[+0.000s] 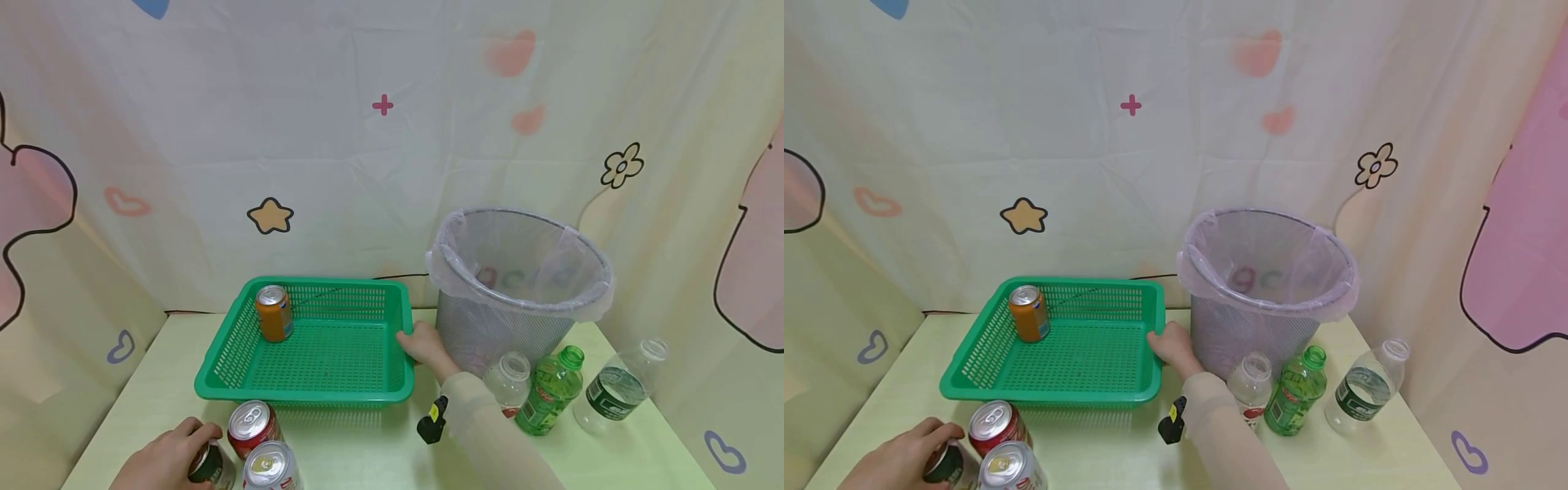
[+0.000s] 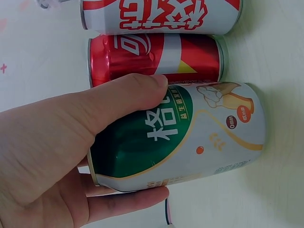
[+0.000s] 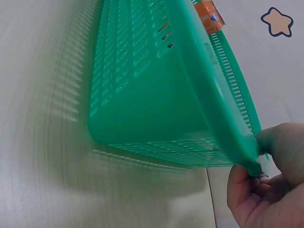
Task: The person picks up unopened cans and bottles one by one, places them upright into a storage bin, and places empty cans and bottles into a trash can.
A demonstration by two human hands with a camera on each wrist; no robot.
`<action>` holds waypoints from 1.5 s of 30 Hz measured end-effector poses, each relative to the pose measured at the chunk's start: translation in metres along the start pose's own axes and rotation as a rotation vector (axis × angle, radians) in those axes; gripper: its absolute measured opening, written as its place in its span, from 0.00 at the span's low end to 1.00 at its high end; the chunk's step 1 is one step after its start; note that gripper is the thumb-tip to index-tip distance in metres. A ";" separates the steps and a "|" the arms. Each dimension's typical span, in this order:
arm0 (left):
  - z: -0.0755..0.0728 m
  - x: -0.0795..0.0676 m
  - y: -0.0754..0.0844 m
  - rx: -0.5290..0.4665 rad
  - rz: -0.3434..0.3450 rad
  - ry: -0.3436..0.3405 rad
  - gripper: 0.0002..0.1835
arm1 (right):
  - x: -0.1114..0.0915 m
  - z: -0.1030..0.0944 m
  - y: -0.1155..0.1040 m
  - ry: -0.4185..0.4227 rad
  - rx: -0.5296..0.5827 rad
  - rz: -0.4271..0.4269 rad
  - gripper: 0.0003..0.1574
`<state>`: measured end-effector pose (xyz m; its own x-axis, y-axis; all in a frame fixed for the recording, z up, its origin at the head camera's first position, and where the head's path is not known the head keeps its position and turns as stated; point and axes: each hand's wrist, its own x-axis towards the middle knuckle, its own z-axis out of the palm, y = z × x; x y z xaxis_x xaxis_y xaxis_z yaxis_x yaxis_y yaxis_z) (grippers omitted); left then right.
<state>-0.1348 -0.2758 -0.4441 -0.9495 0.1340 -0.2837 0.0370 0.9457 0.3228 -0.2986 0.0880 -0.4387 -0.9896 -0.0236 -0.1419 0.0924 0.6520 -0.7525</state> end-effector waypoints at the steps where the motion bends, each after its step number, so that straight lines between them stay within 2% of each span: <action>1: 0.000 0.000 0.000 0.000 0.001 -0.001 0.33 | 0.000 0.000 0.000 -0.001 0.000 0.003 0.14; 12: -0.002 0.000 -0.001 -0.013 -0.004 -0.002 0.32 | -0.001 -0.001 -0.001 -0.008 0.001 0.028 0.16; 23: -0.014 -0.006 -0.002 -0.003 0.004 0.023 0.33 | 0.000 0.000 0.001 -0.006 0.006 0.020 0.15; 33: -0.023 -0.007 -0.006 0.012 -0.018 0.011 0.35 | 0.000 0.001 0.001 0.009 0.000 -0.002 0.14; 42: -0.034 -0.015 -0.006 0.055 0.022 0.064 0.34 | 0.001 0.001 0.002 0.013 0.004 -0.016 0.13; 45: -0.037 -0.016 -0.006 0.066 0.015 0.068 0.34 | 0.001 0.001 0.001 0.011 0.003 -0.017 0.14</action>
<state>-0.1313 -0.2946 -0.4081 -0.9676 0.1303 -0.2164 0.0700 0.9614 0.2662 -0.2991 0.0881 -0.4401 -0.9922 -0.0268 -0.1221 0.0756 0.6491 -0.7570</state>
